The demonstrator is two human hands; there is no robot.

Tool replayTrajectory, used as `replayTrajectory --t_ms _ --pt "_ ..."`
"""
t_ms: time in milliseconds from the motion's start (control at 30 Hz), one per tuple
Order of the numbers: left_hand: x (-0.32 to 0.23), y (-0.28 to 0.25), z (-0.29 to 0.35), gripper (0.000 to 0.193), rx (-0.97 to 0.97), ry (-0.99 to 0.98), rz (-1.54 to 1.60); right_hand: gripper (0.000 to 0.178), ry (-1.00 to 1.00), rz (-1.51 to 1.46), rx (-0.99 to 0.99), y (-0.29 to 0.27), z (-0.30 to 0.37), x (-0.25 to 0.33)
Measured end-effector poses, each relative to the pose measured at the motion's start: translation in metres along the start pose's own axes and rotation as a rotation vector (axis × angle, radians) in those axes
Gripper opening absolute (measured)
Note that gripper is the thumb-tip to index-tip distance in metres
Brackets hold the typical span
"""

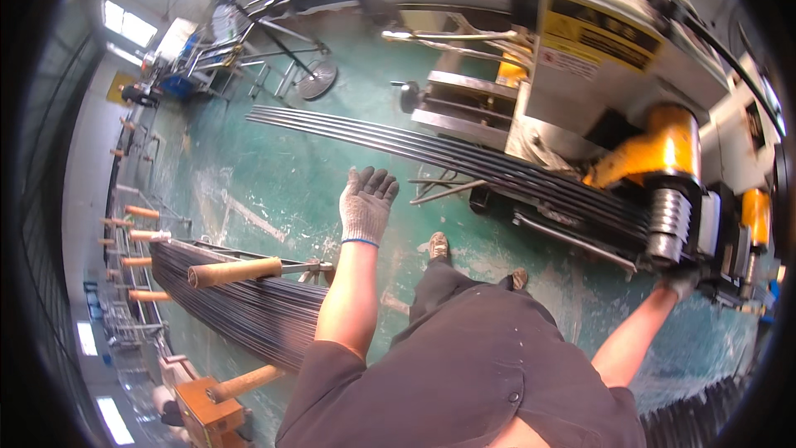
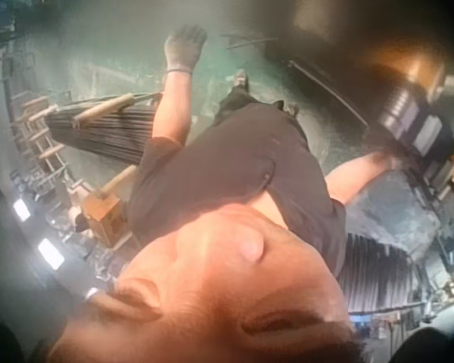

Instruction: The person operates a metal rod bending machine in a workshop. They adjust the machine, feed multiple straight metal rods through the bending mechanism, and then measure the resulting bent rods with a tape measure on a wooden workbench.

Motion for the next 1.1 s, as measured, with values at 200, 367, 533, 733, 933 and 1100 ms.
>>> replayTrajectory --t_ms 200,367,533,733,933,1100 --pt "-0.095 -0.061 -0.094 0.082 0.036 0.112 0.071 0.053 -0.178 0.204 -0.115 -0.048 0.078 -0.064" --pt "-0.207 -0.099 -0.177 0.085 0.021 0.243 0.085 0.058 -0.062 0.373 -0.221 -0.141 0.156 -0.149" --pt "-0.291 -0.118 -0.246 0.065 -0.139 0.259 0.035 0.06 0.24 0.516 -0.312 -0.251 0.17 -0.19" --pt "-0.339 -0.175 -0.317 0.048 -0.141 0.334 0.008 0.065 0.404 0.642 -0.28 -0.28 0.174 -0.193" --pt "-0.354 -0.142 -0.304 0.042 -0.135 0.437 -0.153 0.071 0.347 0.772 -0.122 -0.265 0.173 -0.205" --pt "-0.349 -0.145 -0.307 0.034 -0.076 0.416 -0.154 0.073 0.271 0.882 -0.059 -0.261 0.159 -0.209"
Point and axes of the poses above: each hand's wrist, its own z-axis away from the middle knuckle, its own y-axis out of the palm, x = y × z, the point moved 4 cm from there along -z, towards the middle knuckle, and after that the axes turned 8 degrees about -z, right-handed, at the moved point
